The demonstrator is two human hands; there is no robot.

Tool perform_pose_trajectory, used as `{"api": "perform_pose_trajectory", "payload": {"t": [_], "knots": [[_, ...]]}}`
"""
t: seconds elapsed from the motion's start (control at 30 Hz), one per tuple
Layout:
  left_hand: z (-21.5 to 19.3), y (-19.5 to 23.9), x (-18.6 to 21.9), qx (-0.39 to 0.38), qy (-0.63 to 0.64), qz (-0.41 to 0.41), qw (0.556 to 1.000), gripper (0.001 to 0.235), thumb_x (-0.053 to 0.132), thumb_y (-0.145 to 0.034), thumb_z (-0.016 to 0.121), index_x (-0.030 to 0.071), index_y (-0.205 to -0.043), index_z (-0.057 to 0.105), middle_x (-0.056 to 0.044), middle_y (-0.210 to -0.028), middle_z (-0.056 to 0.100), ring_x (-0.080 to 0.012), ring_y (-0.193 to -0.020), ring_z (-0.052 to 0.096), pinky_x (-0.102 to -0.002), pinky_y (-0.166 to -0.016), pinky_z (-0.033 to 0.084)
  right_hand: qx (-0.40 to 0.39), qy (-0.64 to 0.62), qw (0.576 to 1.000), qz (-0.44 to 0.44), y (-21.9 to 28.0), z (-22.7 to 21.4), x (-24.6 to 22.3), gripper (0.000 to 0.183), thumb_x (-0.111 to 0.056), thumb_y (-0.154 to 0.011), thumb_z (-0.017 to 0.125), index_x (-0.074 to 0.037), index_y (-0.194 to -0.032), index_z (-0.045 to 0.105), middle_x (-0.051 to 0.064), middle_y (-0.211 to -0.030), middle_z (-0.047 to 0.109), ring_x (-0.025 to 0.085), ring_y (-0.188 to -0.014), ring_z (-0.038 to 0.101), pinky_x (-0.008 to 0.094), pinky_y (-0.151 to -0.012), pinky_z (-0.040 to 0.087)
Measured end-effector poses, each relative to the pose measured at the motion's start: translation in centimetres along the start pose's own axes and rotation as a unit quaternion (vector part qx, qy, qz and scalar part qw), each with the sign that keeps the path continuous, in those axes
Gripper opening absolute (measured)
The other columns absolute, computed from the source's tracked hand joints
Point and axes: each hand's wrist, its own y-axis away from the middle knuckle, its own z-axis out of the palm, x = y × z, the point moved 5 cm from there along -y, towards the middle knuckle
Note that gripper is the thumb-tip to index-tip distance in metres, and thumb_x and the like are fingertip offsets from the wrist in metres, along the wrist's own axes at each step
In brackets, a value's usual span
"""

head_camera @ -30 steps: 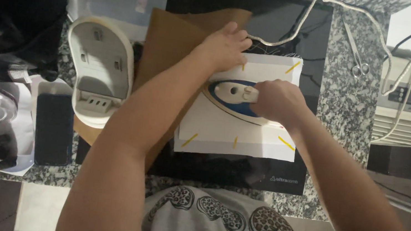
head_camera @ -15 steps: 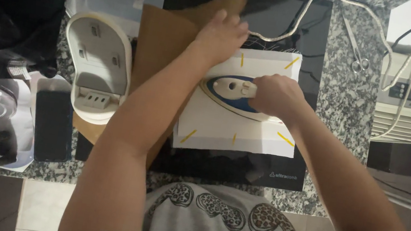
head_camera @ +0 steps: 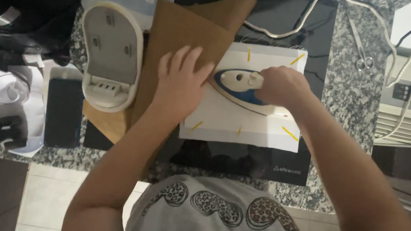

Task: Using a hand iron to apply heat to a transfer sheet and then peeling off the tape and backing paper

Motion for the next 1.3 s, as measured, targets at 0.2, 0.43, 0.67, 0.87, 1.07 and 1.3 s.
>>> {"api": "perform_pose_trajectory", "payload": {"t": [0.2,0.43,0.67,0.87,1.07,1.3], "knots": [[1.5,4.4,-0.7,-0.117,-0.005,-0.026,0.993,0.071,0.014,-0.08,0.082,0.023,-0.146,0.057,-0.014,-0.169,0.022,-0.0447,-0.156,0.01,-0.079,-0.116,0.007,-0.024,0.016,1.0,0.01,0.4,-0.9,-0.6,0.039,-0.038,-0.085,0.068,-0.018,-0.117,0.078,0.02,-0.104,0.078,0.042,-0.104,0.074,0.054,-0.092,0.058],[0.6,5.2,-1.7,0.045,-0.001,-0.042,0.998,0.057,0.004,-0.096,0.07,0.022,-0.147,0.053,-0.016,-0.166,0.024,-0.047,-0.153,0.016,-0.079,-0.111,0.016,0.009,0.013,1.0,-0.008,0.3,-0.4,-0.2,0.04,-0.039,-0.084,0.069,-0.019,-0.116,0.079,0.02,-0.099,0.079,0.043,-0.1,0.075,0.053,-0.089,0.059],[-0.3,6.0,-3.4,0.082,-0.072,-0.102,0.989,0.073,0.02,-0.085,0.088,0.019,-0.15,0.056,-0.017,-0.168,0.021,-0.043,-0.153,0.016,-0.071,-0.11,0.024,0.026,-0.013,1.0,-0.001,0.5,-0.3,0.1,0.038,-0.041,-0.083,0.07,-0.02,-0.114,0.08,0.018,-0.095,0.079,0.041,-0.096,0.076,0.052,-0.087,0.058],[-0.4,6.2,-2.5,-0.009,-0.088,-0.116,0.989,0.104,0.053,-0.079,0.088,0.015,-0.163,0.038,-0.018,-0.172,0.002,-0.0494,-0.154,0.0,-0.081,-0.112,0.012,0.036,-0.013,0.999,-0.007,1.0,-0.7,-0.2,0.038,-0.04,-0.084,0.073,-0.018,-0.115,0.081,0.017,-0.091,0.079,0.039,-0.092,0.077,0.05,-0.086,0.059],[2.7,7.0,-1.8,-0.059,-0.103,-0.151,0.981,0.105,0.03,-0.089,0.082,0.024,-0.169,0.014,-0.013,-0.173,-0.005,-0.0509,-0.152,0.011,-0.074,-0.11,0.031,0.026,-0.001,1.0,-0.007,1.1,-0.9,-0.5,0.04,-0.038,-0.086,0.072,-0.015,-0.117,0.08,0.021,-0.095,0.079,0.041,-0.096,0.076,0.052,-0.086,0.059],[1.0,6.4,-1.5,-0.082,-0.021,-0.195,0.977,0.085,0.011,-0.101,0.051,0.02,-0.168,0.0,-0.017,-0.112,0.066,-0.0367,-0.089,0.074,-0.045,-0.069,0.062,0.038,-0.021,0.999,0.006,0.8,-0.3,0.1,0.04,-0.037,-0.085,0.075,-0.014,-0.118,0.08,0.019,-0.091,0.078,0.04,-0.089,0.077,0.051,-0.086,0.057]]}}
